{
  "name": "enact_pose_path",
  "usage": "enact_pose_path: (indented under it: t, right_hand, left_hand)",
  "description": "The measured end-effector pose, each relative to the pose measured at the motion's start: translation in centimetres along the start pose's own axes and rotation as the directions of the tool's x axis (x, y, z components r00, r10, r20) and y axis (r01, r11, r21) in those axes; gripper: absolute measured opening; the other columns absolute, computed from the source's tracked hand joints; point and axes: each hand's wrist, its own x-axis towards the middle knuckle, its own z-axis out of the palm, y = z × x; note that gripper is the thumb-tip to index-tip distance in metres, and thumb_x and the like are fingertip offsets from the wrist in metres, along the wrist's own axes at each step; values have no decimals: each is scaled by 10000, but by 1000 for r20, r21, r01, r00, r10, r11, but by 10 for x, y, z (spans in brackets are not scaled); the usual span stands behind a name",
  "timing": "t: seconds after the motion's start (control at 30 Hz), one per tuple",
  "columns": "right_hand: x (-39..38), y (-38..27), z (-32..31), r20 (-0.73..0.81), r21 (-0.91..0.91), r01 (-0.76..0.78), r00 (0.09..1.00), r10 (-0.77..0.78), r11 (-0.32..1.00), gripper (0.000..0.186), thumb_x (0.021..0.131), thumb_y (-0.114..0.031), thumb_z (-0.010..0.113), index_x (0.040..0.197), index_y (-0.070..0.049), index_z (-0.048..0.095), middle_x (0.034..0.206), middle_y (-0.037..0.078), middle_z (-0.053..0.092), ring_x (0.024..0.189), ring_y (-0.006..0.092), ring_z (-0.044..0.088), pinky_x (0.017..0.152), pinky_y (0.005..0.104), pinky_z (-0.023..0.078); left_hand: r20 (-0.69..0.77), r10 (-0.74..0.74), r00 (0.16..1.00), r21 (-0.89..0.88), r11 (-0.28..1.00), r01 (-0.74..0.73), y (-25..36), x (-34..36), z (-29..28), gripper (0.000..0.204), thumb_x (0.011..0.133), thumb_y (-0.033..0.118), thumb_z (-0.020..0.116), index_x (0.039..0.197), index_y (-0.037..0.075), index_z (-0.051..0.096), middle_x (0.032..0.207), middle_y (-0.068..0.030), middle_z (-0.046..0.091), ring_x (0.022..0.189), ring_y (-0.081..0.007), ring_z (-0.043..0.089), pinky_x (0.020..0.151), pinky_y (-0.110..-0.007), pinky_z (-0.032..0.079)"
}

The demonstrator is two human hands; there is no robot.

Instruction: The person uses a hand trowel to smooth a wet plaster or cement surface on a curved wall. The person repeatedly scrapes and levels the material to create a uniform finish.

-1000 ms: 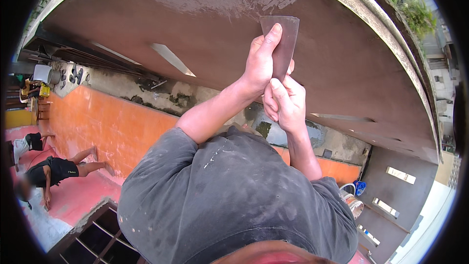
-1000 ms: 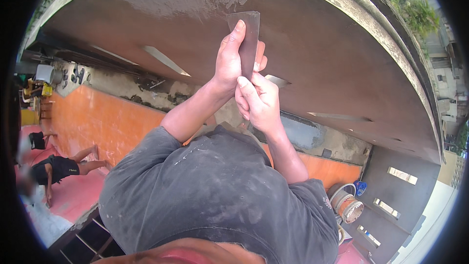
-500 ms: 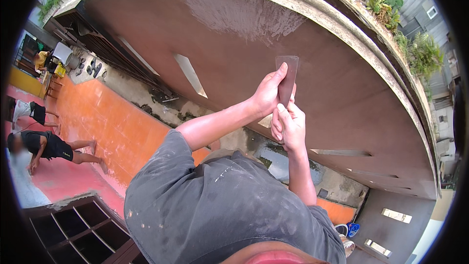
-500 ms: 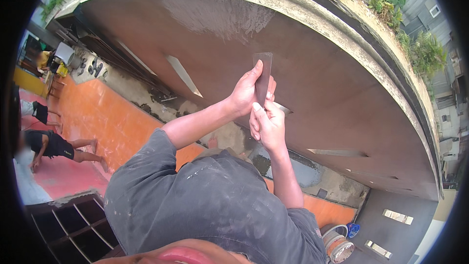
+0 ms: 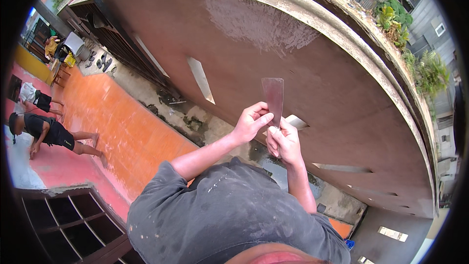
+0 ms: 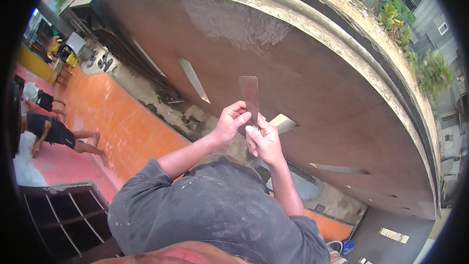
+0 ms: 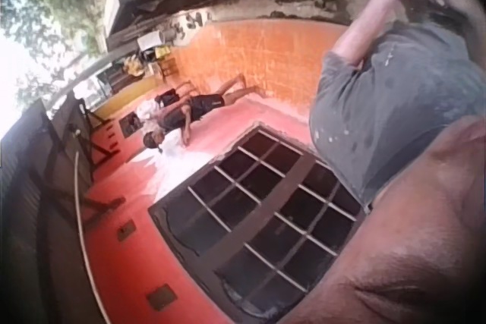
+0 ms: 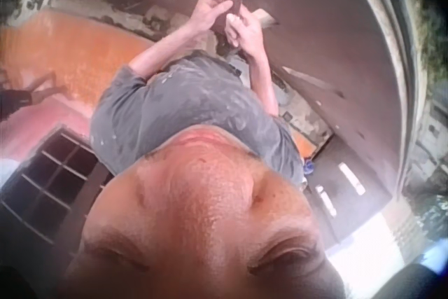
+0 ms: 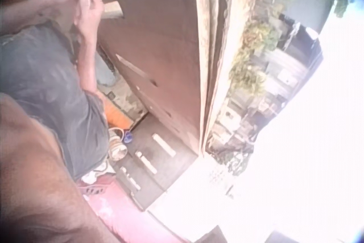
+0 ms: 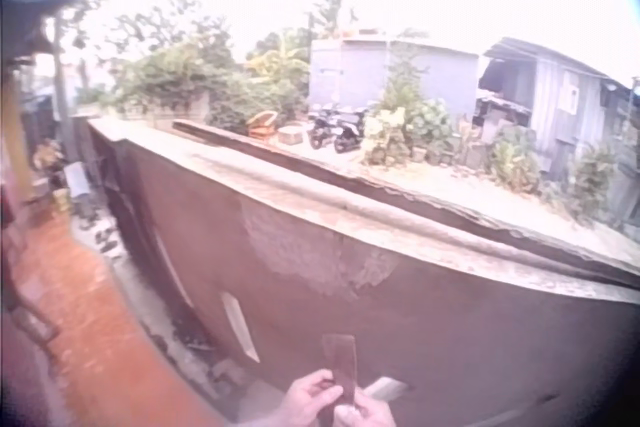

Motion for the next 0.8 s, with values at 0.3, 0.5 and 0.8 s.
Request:
enact_pose_path:
  t: [0.3, 0.5, 0.8]
  right_hand:
    - [29, -23, 13, -76, 110, 272, 961, -265, 956, 531, 1073, -360, 535, 1447, -2, 417, 585, 13, 420, 388, 86, 375, 367, 231, 339]
    - [47, 8, 24, -126, 138, 349, 934, -333, 927, 541, 1055, -430, 553, 1346, 19, 474, 604, 24, 470, 419, 102, 439, 386, 235, 387]
    - [58, 27, 19, -147, 351, 338, 941, -305, 873, 340, 1109, -369, 428, 1194, -40, 447, 568, 47, 453, 370, 119, 402, 353, 254, 360]
  left_hand:
    - [138, 122, 983, 180, 973, -146, 59, 49, -34, 322, 1060, 167, 550, 1328, -11, 552, 1214, -167, 688, 1151, -233, 665, 962, -378, 563]
    - [496, -65, 866, -38, 995, 96, 42, 83, -21, 622, 1040, 483, 553, 1403, -17, 480, 1264, -231, 655, 1189, -288, 646, 1020, -456, 530]
    - [329, -204, 922, -114, 961, 253, 48, 98, -2, 508, 1107, 427, 428, 1202, -52, 566, 792, -142, 701, 694, -182, 684, 701, -326, 571]
